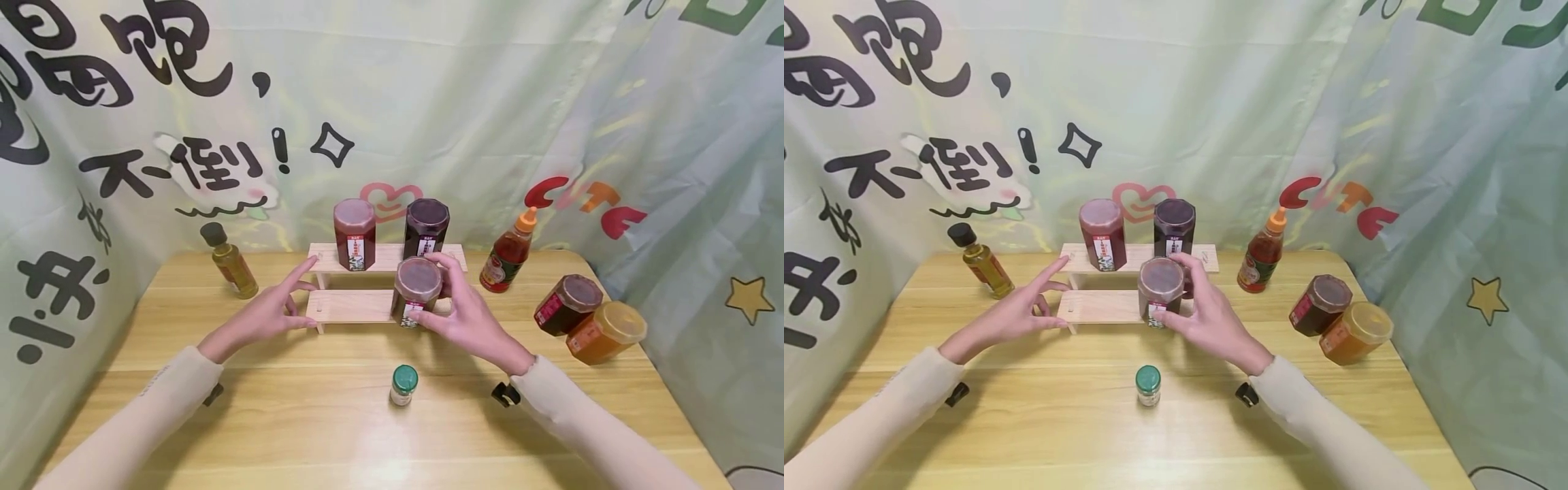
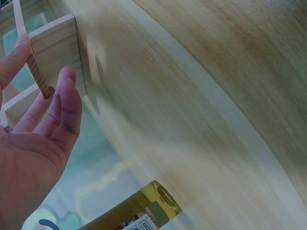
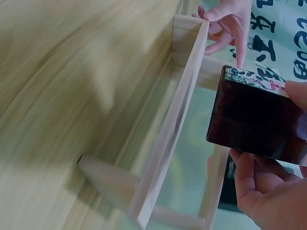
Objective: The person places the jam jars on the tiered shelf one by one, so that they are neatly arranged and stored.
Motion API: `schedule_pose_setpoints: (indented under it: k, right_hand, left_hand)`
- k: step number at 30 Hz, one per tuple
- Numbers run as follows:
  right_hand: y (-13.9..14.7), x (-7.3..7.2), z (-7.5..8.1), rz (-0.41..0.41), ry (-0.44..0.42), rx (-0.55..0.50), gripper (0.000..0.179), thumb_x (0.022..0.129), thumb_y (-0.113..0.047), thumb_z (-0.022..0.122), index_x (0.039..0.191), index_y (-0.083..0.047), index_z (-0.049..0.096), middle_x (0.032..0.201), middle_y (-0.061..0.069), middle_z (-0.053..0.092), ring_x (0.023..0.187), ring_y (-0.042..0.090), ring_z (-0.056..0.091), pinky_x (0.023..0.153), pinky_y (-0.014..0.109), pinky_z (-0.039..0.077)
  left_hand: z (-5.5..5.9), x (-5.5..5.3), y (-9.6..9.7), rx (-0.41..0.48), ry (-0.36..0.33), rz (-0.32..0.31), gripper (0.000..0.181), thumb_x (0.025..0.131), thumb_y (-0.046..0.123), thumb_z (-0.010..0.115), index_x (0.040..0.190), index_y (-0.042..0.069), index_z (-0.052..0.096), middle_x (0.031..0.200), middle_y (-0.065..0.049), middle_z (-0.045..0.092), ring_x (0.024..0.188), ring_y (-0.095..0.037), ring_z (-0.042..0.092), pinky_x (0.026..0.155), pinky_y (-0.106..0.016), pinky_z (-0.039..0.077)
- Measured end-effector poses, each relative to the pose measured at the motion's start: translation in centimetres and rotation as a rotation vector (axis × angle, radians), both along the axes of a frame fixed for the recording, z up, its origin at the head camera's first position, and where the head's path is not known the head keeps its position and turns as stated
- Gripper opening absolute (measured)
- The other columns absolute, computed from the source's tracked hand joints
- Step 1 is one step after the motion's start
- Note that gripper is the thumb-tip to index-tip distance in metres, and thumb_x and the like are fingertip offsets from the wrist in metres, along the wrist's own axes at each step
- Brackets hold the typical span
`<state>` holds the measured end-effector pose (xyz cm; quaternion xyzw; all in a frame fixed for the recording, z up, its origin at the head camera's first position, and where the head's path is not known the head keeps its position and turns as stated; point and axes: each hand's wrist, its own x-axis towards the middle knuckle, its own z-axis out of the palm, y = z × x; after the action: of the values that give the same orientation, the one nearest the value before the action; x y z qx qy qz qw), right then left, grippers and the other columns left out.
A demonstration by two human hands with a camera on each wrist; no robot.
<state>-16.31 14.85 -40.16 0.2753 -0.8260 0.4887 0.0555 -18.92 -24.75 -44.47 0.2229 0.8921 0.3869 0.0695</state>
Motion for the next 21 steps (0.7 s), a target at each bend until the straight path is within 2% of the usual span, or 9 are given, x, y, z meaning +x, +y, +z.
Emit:
schedule_pose_setpoints:
  k: [9, 13, 21]
  right_hand:
    - [-3.1, -1.2, -0.3, 0.082, -0.031, -0.023, 0.097, 0.088, -0.013, 0.095, 0.163, -0.019, 0.035, 0.144, 0.008, 0.062, 0.122, 0.023, 0.067, 0.1, 0.043, 0.059]
    - [-4.2, -1.5, -0.6, 0.099, -0.018, -0.01, 0.096, 0.088, -0.013, 0.094, 0.163, -0.019, 0.034, 0.142, 0.007, 0.062, 0.122, 0.021, 0.067, 0.099, 0.043, 0.059]
    - [-6.4, -1.9, -0.8, 0.143, -0.048, -0.009, 0.095, 0.09, -0.013, 0.093, 0.163, -0.02, 0.033, 0.144, 0.005, 0.06, 0.122, 0.021, 0.068, 0.101, 0.039, 0.058]
  left_hand:
    - [0.0, 0.0, 0.2, 0.008, -0.008, 0.013, 0.124, 0.089, 0.008, 0.092, 0.177, 0.035, 0.009, 0.149, -0.02, 0.063, 0.073, -0.019, 0.067, 0.063, -0.034, 0.057]
    - [0.0, 0.0, 0.2, 0.008, -0.001, 0.006, 0.124, 0.089, 0.009, 0.092, 0.177, 0.034, 0.009, 0.149, -0.02, 0.064, 0.074, -0.019, 0.067, 0.065, -0.034, 0.058]
    - [0.0, 0.0, 0.2, 0.002, 0.01, 0.006, 0.124, 0.089, 0.008, 0.093, 0.177, 0.034, 0.009, 0.149, -0.02, 0.064, 0.074, -0.018, 0.067, 0.066, -0.035, 0.058]
